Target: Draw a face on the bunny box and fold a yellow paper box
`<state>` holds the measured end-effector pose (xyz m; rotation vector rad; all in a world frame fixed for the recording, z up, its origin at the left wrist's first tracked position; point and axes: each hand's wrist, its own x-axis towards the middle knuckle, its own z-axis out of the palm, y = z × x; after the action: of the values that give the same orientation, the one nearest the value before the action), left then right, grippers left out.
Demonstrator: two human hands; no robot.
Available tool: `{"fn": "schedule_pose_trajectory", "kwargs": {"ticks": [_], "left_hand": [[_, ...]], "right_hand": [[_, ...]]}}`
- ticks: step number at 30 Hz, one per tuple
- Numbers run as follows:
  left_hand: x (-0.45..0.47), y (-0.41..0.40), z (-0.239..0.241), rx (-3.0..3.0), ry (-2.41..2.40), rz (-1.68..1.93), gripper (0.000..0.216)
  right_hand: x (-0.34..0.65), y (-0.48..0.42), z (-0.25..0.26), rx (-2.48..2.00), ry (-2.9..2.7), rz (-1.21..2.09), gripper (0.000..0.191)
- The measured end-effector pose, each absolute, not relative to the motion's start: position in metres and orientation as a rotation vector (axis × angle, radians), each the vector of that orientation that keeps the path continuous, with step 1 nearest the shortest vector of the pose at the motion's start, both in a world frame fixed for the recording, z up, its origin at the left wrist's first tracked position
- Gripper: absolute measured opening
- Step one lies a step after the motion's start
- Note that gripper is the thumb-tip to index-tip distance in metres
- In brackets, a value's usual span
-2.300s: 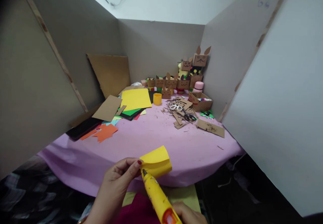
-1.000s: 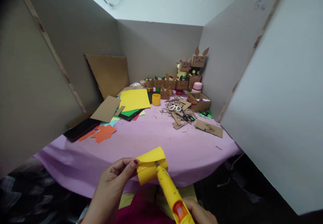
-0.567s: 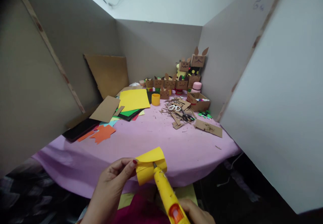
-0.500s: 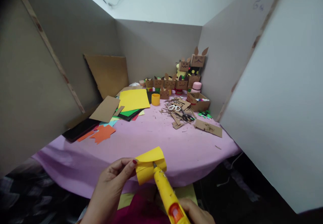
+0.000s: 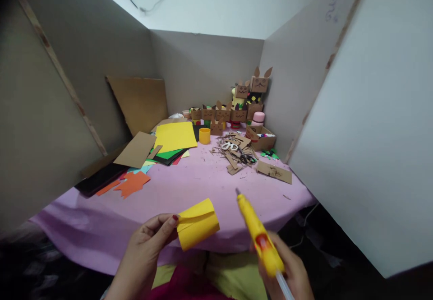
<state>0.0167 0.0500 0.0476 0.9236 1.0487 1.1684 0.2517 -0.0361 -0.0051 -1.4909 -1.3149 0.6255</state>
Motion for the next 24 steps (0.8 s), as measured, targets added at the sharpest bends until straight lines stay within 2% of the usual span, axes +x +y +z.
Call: {"fn": "schedule_pose_trajectory", "kwargs": {"ticks": [3,4,9,14,18,20,21,22,24], "left_hand": [[0.016,0.051,0.049,0.932,1.085,1.137,0.028],[0.016,0.052,0.049,0.946,1.105,1.131,0.029],[0.015,0.057,0.047,0.963,1.108,1.134,0.029],[0.018,0.057,0.047,0.961,1.098,1.158,0.027],[0.022,0.056,0.046,0.954,1.044,1.125,0.026],[0.023,0.054,0.045,0.990,1.043,1.126,0.025],[0.022,0.052,0.044,1.028,1.045,1.126,0.024],[0.022,0.051,0.044,1.076,1.046,1.122,0.023],[0.020,0.048,0.043,1.183,1.053,1.102,0.021]], "right_hand": [[0.282,0.013,0.005,-1.727,-1.448,0.109,0.040],[0.293,0.032,0.007,-1.786,-1.442,0.041,0.039],[0.344,0.105,0.009,-1.965,-1.391,-0.072,0.034],[0.350,0.110,0.011,-1.924,-1.392,0.000,0.033],[0.300,0.075,0.020,-1.737,-1.440,0.174,0.033],[0.263,0.053,0.025,-1.611,-1.540,0.378,0.043],[0.246,0.044,0.028,-1.540,-1.568,0.509,0.049],[0.230,0.037,0.030,-1.416,-1.492,0.775,0.050],[0.206,0.030,0.033,-1.239,-1.294,1.067,0.050]]}}
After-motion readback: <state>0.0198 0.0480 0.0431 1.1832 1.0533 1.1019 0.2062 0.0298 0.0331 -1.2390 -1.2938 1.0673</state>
